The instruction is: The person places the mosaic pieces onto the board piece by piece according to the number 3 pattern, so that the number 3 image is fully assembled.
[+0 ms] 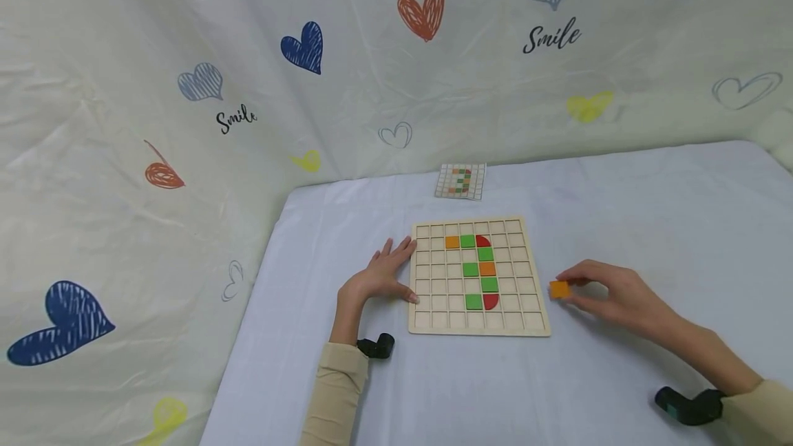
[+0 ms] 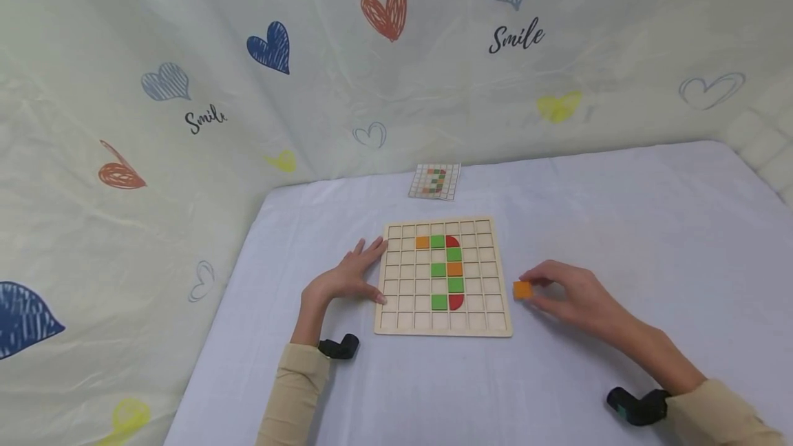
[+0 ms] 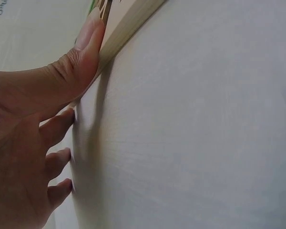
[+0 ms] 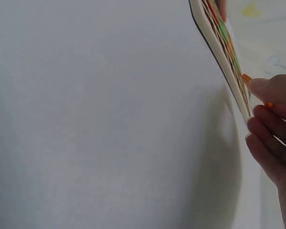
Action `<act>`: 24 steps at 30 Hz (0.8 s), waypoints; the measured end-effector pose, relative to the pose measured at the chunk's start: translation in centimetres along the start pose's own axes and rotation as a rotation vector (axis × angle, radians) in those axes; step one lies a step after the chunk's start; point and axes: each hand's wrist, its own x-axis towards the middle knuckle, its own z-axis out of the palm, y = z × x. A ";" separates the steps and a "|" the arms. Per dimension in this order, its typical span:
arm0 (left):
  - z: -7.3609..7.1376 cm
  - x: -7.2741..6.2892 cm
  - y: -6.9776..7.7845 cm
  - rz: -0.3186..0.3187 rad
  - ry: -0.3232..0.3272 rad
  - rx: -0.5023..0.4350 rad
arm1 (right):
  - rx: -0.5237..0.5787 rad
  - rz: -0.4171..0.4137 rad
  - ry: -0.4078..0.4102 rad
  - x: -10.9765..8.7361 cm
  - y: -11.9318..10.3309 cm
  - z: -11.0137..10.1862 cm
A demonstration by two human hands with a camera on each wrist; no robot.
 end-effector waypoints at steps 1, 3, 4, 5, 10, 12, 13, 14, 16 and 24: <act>0.0 0.0 0.0 -0.001 0.000 0.003 | 0.007 -0.001 -0.006 0.1 -0.1 0.1; 0.1 0.0 0.0 -0.002 0.004 0.005 | 0.014 0.001 -0.017 0.4 -0.4 0.3; 0.1 0.0 -0.1 -0.004 0.004 0.007 | 0.015 0.004 -0.023 0.6 -0.5 0.4; 0.1 0.0 -0.1 -0.006 0.002 0.008 | 0.016 0.005 -0.030 0.7 -0.6 0.5; 0.0 0.0 0.0 -0.010 -0.003 0.008 | 0.023 0.005 -0.056 1.5 -1.3 1.1; 0.0 0.1 0.0 -0.010 -0.003 0.008 | 0.029 0.004 -0.063 1.8 -1.6 1.4; 0.0 0.1 0.0 -0.009 -0.002 0.008 | 0.033 0.005 -0.067 2.0 -1.8 1.5; 0.0 0.1 0.0 -0.009 -0.002 0.008 | 0.036 0.006 -0.071 2.1 -1.9 1.6; 0.1 0.2 0.0 -0.009 -0.001 0.008 | 0.047 0.012 -0.083 2.4 -2.1 1.9; 0.2 0.3 -0.1 -0.021 -0.001 0.002 | 0.104 -0.012 -0.119 3.2 -2.9 3.1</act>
